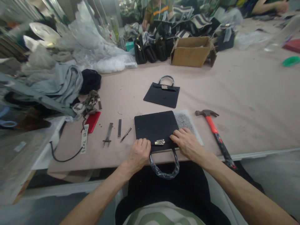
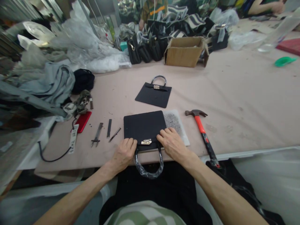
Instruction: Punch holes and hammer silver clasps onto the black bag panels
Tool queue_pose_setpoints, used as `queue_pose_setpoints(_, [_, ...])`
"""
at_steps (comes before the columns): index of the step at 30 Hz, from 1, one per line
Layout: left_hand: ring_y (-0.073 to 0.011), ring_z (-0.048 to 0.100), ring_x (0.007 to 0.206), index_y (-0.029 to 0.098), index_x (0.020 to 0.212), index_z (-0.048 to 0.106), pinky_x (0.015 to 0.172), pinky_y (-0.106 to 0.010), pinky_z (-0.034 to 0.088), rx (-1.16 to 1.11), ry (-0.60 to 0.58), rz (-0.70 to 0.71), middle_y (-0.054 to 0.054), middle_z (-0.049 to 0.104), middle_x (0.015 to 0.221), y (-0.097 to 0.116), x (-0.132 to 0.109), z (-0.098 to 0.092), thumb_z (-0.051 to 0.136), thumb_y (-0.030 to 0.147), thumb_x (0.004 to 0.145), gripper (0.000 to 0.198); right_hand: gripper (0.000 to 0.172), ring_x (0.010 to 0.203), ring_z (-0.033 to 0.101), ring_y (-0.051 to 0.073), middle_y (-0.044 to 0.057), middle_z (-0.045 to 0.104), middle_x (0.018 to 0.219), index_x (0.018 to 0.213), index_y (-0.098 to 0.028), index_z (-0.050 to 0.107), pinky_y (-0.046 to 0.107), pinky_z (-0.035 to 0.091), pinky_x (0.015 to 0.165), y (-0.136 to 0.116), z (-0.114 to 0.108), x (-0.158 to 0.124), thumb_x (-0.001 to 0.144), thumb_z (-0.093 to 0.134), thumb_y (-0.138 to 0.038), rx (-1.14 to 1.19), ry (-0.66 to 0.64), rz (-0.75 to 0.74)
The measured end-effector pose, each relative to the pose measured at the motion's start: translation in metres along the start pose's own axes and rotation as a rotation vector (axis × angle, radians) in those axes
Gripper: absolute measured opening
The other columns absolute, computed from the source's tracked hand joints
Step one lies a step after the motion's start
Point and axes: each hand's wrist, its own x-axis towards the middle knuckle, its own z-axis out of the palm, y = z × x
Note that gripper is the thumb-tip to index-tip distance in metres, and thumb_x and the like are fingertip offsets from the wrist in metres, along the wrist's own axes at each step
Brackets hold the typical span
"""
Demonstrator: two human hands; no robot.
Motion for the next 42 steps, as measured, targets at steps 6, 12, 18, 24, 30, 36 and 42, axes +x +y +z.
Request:
queue_pose_setpoints(6, [-0.0270,0.059,0.102,0.009,0.104,0.065,0.091,-0.044,0.058,-0.230,0.185,0.091,-0.016,0.064,0.105,-0.016,-0.013,0.008,0.039,0.001,0.092,0.030,0.020,0.086,0.045,0.024,0.010,0.058,0.100,0.100,-0.016,0.062,0.036,0.035,0.081,0.006,0.008,-0.009,0.092,0.047,-0.005,0.079,0.027,-0.087])
queue_pose_setpoints(12, [-0.0212,0.064,0.112,0.016,0.097,0.070,0.101,-0.043,0.059,-0.513,0.354,0.108,-0.011,0.070,0.107,-0.033,-0.022,0.019,0.039,-0.001,0.089,0.036,0.030,0.090,0.046,0.022,0.008,0.062,0.101,0.086,-0.018,0.064,0.035,0.040,0.083,0.017,0.027,-0.013,0.080,0.044,0.004,0.377,0.183,-0.101])
queue_pose_setpoints(18, [-0.0218,0.065,0.116,0.015,0.095,0.070,0.101,-0.043,0.060,-0.534,0.371,0.119,-0.011,0.072,0.108,-0.035,-0.024,0.023,0.043,0.000,0.089,0.031,0.030,0.089,0.049,0.020,0.006,0.063,0.093,0.072,-0.019,0.060,0.036,0.044,0.083,0.021,0.033,-0.013,0.080,0.040,0.002,0.584,0.292,-0.141])
queue_pose_setpoints(24, [-0.0240,0.061,0.125,0.017,0.115,0.069,0.107,-0.049,0.056,-0.499,0.387,-0.035,-0.013,0.071,0.118,-0.014,-0.030,0.031,0.042,0.002,0.092,0.039,0.028,0.095,0.058,0.021,0.007,0.068,0.099,0.091,-0.020,0.067,0.047,0.044,0.098,0.012,0.028,-0.014,0.091,0.041,-0.010,0.668,0.338,-0.036])
queue_pose_setpoints(30, [-0.0215,0.063,0.121,0.017,0.117,0.065,0.105,-0.044,0.057,-0.572,0.420,-0.128,-0.012,0.070,0.121,-0.010,-0.031,0.020,0.043,0.003,0.093,0.036,0.017,0.108,0.059,0.025,0.010,0.068,0.111,0.102,-0.020,0.068,0.044,0.048,0.093,0.010,0.027,-0.017,0.095,0.053,-0.027,0.641,0.356,-0.032])
queue_pose_setpoints(36, [-0.0230,0.067,0.098,0.016,0.103,0.069,0.090,-0.039,0.057,-0.406,0.367,-0.583,-0.010,0.072,0.100,-0.042,-0.041,0.015,0.048,0.009,0.094,0.024,0.017,0.113,0.058,0.028,0.011,0.065,0.117,0.108,-0.024,0.066,0.047,0.048,0.093,0.014,0.042,-0.010,0.095,0.058,-0.031,0.531,0.421,-0.071])
queue_pose_setpoints(42, [-0.0231,0.069,0.088,0.018,0.090,0.074,0.082,-0.033,0.053,-0.346,0.035,-1.052,-0.009,0.074,0.094,-0.108,-0.030,0.006,0.058,0.021,0.092,0.016,0.018,0.110,0.060,0.029,0.009,0.067,0.115,0.107,-0.026,0.067,0.047,0.048,0.089,0.015,0.045,-0.005,0.095,0.058,-0.035,0.496,0.440,-0.069])
